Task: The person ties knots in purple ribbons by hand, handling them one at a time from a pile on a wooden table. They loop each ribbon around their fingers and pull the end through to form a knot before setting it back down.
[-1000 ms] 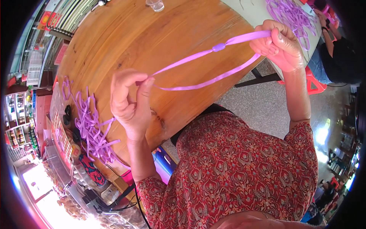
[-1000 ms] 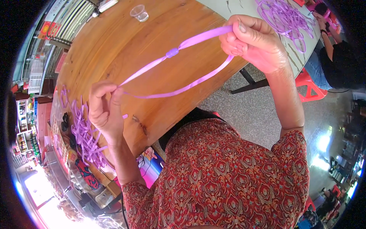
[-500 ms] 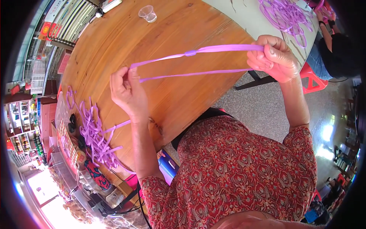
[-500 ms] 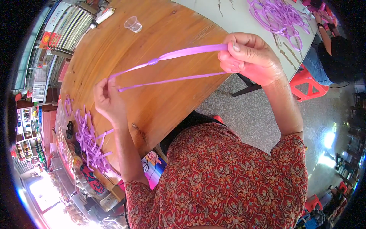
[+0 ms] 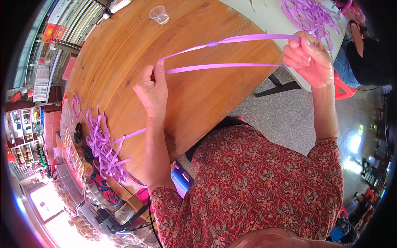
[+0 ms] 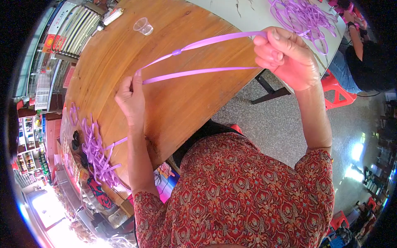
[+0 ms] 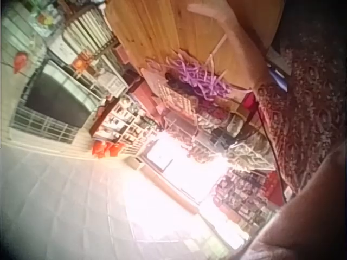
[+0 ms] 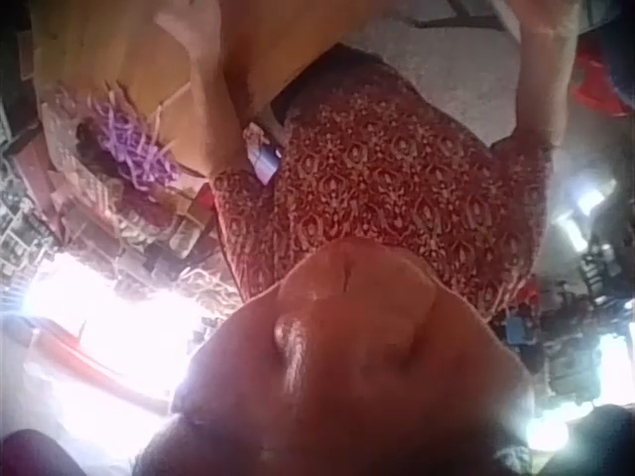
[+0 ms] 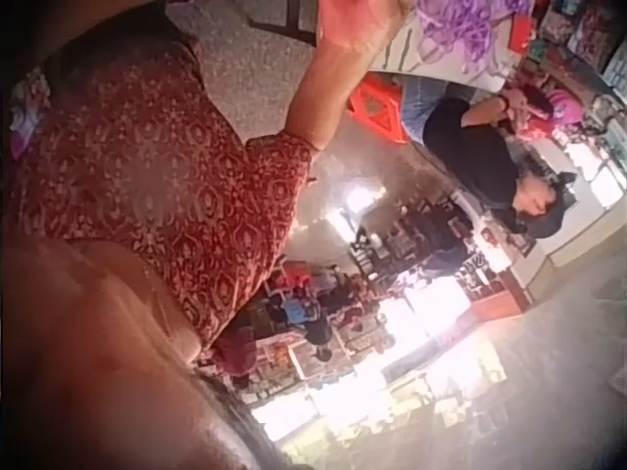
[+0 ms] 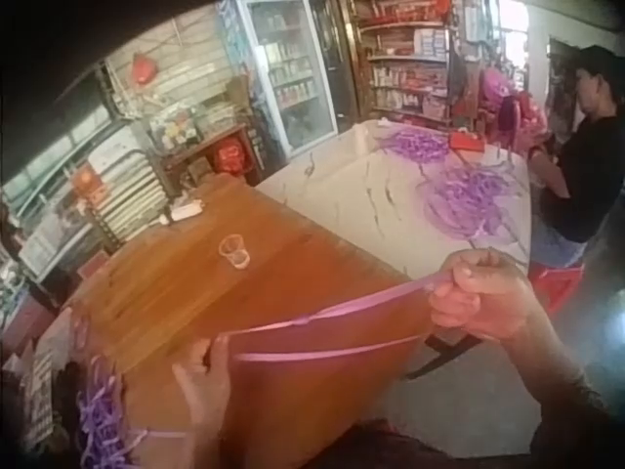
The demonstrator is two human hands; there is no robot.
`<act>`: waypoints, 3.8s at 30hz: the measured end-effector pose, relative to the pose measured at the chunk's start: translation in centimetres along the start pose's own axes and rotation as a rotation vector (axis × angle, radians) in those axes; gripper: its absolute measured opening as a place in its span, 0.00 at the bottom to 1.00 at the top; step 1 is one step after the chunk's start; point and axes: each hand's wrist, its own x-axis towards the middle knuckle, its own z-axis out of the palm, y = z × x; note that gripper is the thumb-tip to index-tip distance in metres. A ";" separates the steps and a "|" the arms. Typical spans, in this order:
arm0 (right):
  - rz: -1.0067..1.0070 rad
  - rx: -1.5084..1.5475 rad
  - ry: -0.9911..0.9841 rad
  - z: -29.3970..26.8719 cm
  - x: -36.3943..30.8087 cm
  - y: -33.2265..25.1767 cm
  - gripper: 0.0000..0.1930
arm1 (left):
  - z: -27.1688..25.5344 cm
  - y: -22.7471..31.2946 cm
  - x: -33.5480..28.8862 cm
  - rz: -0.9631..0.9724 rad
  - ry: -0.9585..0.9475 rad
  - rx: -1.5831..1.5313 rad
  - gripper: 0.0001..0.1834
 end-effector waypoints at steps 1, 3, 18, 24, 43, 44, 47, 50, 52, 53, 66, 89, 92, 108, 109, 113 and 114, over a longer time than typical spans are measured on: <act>-0.002 0.000 0.002 -0.5 0.0 -0.1 0.11 | 0.0 -0.1 0.2 -0.042 -0.009 -0.072 0.17; -0.017 0.102 0.019 -1.4 -0.1 -0.3 0.11 | -0.3 -0.9 0.2 -0.155 -0.024 -0.229 0.17; -0.019 0.040 0.106 -1.9 1.6 1.8 0.10 | -2.7 -2.4 1.6 -0.714 0.029 -1.662 0.07; -0.005 0.448 0.080 -5.4 2.9 3.5 0.09 | -6.9 -8.4 1.0 -0.600 0.118 -1.821 0.10; -0.305 0.409 0.268 -13.3 2.2 -2.0 0.09 | -8.1 -1.4 -1.0 -0.426 0.215 -1.114 0.06; -0.305 0.408 0.267 -13.6 2.4 -2.4 0.09 | -8.1 -1.2 -1.1 -0.426 0.216 -1.115 0.06; -0.362 0.421 0.218 -14.2 2.3 -3.5 0.09 | -8.2 -0.9 -1.9 -0.323 0.212 -1.028 0.07; -0.389 0.404 0.230 -14.7 2.2 -3.8 0.08 | -8.0 -0.7 -2.5 -0.319 0.170 -0.950 0.06; -0.366 0.293 0.203 -13.9 2.4 -2.9 0.10 | -7.6 -0.1 -2.7 -0.247 0.156 -0.828 0.06; -0.365 0.288 0.208 -13.4 2.4 -2.3 0.10 | -7.6 0.0 -2.7 -0.251 0.153 -0.832 0.06; -0.225 -0.612 -0.100 9.6 7.0 9.9 0.10 | -6.8 3.7 -3.4 0.048 0.043 -0.360 0.08; -0.520 -0.930 -0.273 12.0 7.0 11.0 0.15 | -6.1 4.8 -5.1 0.055 -0.130 -0.555 0.05; -0.525 -0.943 -0.273 12.5 6.8 10.8 0.14 | -6.2 5.1 -5.2 0.120 -0.105 -0.597 0.05; -0.673 -1.062 -0.248 13.0 6.2 11.0 0.10 | -6.7 5.6 -6.1 0.066 -0.091 -0.573 0.04; -0.672 -1.062 -0.249 13.0 6.2 11.1 0.10 | -6.6 5.5 -6.0 0.054 -0.071 -0.598 0.04; -0.705 -1.158 -0.271 13.1 6.4 11.1 0.12 | -6.8 5.0 -6.0 0.060 -0.086 -0.649 0.05; -0.708 -1.189 -0.281 13.2 6.3 11.0 0.13 | -7.2 5.2 -6.1 0.022 -0.120 -0.642 0.04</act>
